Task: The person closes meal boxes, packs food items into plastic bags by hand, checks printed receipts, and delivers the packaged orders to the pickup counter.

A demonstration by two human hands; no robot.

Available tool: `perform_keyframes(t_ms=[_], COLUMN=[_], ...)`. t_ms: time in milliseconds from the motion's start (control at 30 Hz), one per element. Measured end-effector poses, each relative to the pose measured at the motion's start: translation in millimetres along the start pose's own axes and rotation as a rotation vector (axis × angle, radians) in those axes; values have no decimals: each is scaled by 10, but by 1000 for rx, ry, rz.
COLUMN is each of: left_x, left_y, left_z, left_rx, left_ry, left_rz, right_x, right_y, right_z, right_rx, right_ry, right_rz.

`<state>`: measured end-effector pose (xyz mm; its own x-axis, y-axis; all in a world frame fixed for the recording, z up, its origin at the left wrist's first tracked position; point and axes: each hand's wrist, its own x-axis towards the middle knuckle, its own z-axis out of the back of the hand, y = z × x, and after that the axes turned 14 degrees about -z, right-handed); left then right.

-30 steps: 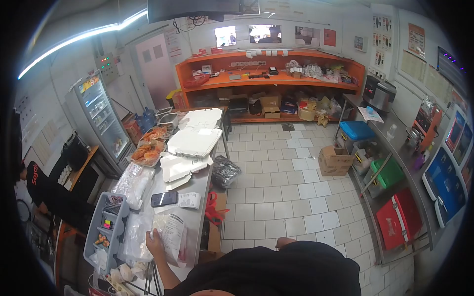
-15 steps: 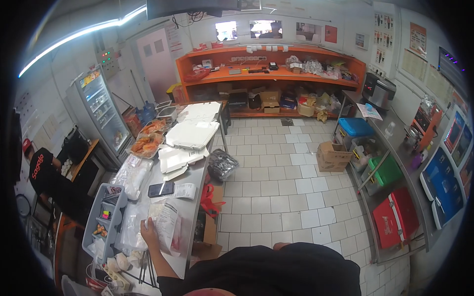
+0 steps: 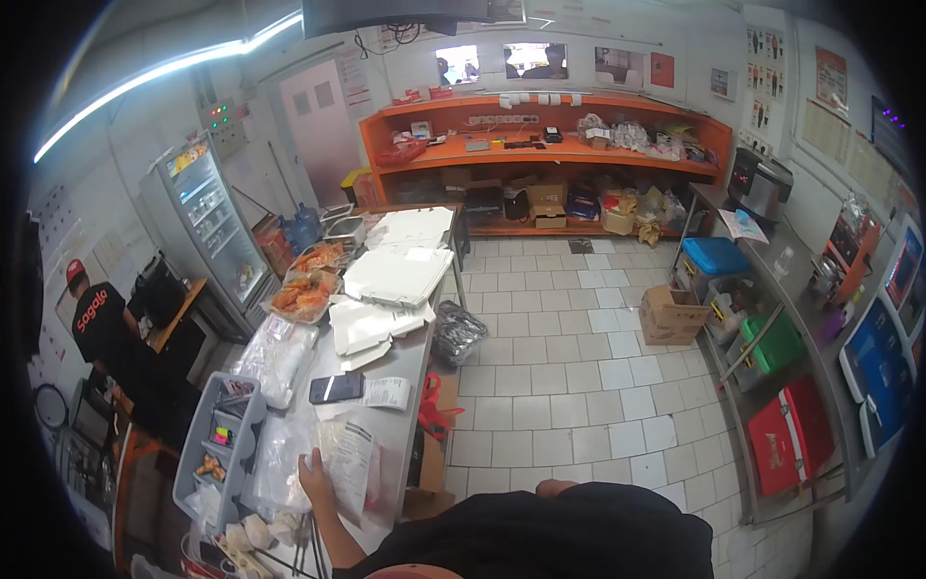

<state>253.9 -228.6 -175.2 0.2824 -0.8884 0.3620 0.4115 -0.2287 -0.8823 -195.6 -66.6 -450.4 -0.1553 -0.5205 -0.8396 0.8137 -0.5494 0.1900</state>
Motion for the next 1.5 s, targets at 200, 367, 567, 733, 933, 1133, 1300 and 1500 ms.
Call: perform_keyframes(t_ms=[200,367,567,733,933,1133,1300,1500], left_x=[103,181,221,322,187,-720,-1386,-1331], left_y=[18,68,-238,-33,185,449,306,270], left_z=[-102,-123,-370,-542,-492,-324,-671,-779], left_rx=[85,177,115,108,-62,685,667,729], left_ry=[-102,-198,-446,-484,-741,-641,-775,-631], left_rz=[118,72,208,190,185,-105,77,138], right_x=[264,539,942,1217,1538,1798,1781,1579], right_y=[353,284,-239,-554,-713,-466,-530,-1057], right_z=[14,86,557,1339,2125,2112,1962,2271], right_rx=[-1,-6,-30,-219,-254,-109,-246,-288], right_ry=[23,-11,41,118,17,141,274,214], right_rz=[124,173,157,57,141,206,222,146])
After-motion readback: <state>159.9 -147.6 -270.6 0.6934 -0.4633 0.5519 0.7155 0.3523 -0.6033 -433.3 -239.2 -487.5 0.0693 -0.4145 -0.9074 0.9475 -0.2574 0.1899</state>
